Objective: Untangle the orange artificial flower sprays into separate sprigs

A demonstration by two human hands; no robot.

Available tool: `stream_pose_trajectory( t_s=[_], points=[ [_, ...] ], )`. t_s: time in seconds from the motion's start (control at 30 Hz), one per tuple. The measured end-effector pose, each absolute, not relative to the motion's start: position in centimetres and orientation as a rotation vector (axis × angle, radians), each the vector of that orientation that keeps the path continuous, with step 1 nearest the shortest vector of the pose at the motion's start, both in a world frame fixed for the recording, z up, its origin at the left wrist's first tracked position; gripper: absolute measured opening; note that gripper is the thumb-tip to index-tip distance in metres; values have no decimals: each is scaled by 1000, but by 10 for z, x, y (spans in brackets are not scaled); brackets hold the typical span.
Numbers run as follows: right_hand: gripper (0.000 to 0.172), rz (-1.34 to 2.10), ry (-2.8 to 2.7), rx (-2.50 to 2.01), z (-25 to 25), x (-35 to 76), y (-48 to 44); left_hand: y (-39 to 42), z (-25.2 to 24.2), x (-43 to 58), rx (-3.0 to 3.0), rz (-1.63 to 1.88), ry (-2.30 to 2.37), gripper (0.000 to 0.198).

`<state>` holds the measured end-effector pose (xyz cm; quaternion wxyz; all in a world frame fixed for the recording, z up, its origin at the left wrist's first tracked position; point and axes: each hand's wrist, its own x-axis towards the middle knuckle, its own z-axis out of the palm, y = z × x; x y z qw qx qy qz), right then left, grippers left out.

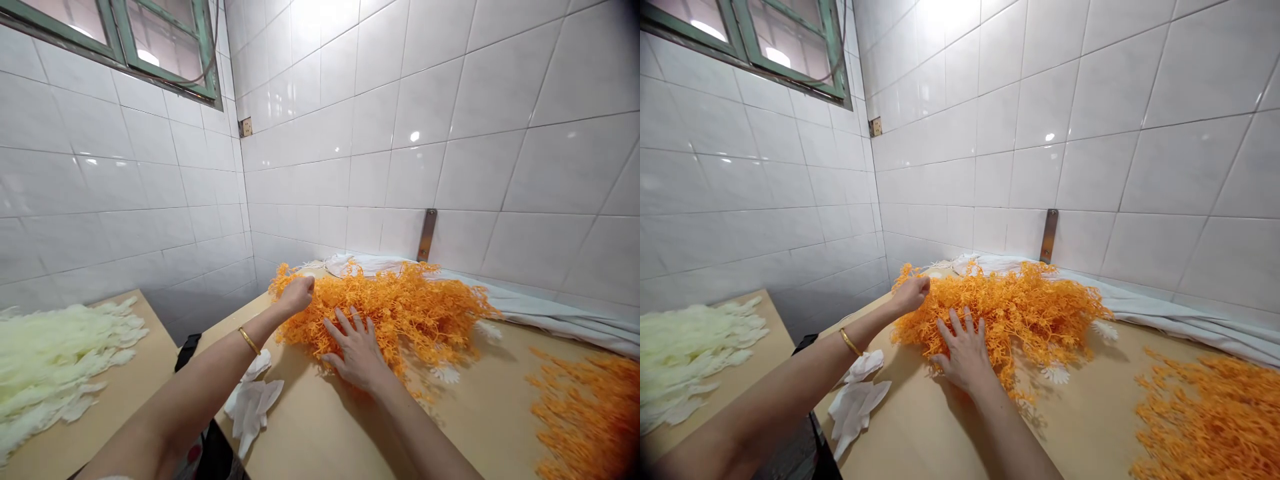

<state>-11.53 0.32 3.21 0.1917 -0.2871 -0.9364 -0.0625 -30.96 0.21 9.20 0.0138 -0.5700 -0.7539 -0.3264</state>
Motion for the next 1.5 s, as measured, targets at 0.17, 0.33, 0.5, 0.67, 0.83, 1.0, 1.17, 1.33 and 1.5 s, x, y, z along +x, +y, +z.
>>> stream_pose_trajectory(
  t_s=[0.17,0.33,0.5,0.67,0.83,1.0,1.17,1.33,1.5],
  points=[
    [54,-150,-2623,-963,29,-112,5,2,105,-342,-1469,-1252,-2403,9],
    [57,-180,-2614,-979,28,-115,4,-4,106,-345,-1312,-1401,-2363,6],
    [59,-107,-2631,-1006,32,-109,3,-13,117,-319,-1417,-1460,-2222,10],
    [39,-168,-2448,-1049,67,-107,-13,-27,130,-300,-1732,-1379,-2014,9],
    [36,355,-2127,-936,97,-139,-17,-31,144,-285,-1956,-1415,-1901,9],
    [24,1166,-1848,-806,94,-174,6,-44,145,-254,-1888,-1344,-1587,12],
    [15,1301,-1834,-757,86,-163,24,-76,90,-214,-1885,-1084,-1346,17],
    [15,1349,-1925,-812,96,-143,30,-84,45,-191,-1850,-805,-1704,18],
    [12,1153,-1992,-807,117,-146,21,-52,41,-178,-1857,-720,-1751,39]
  ],
)
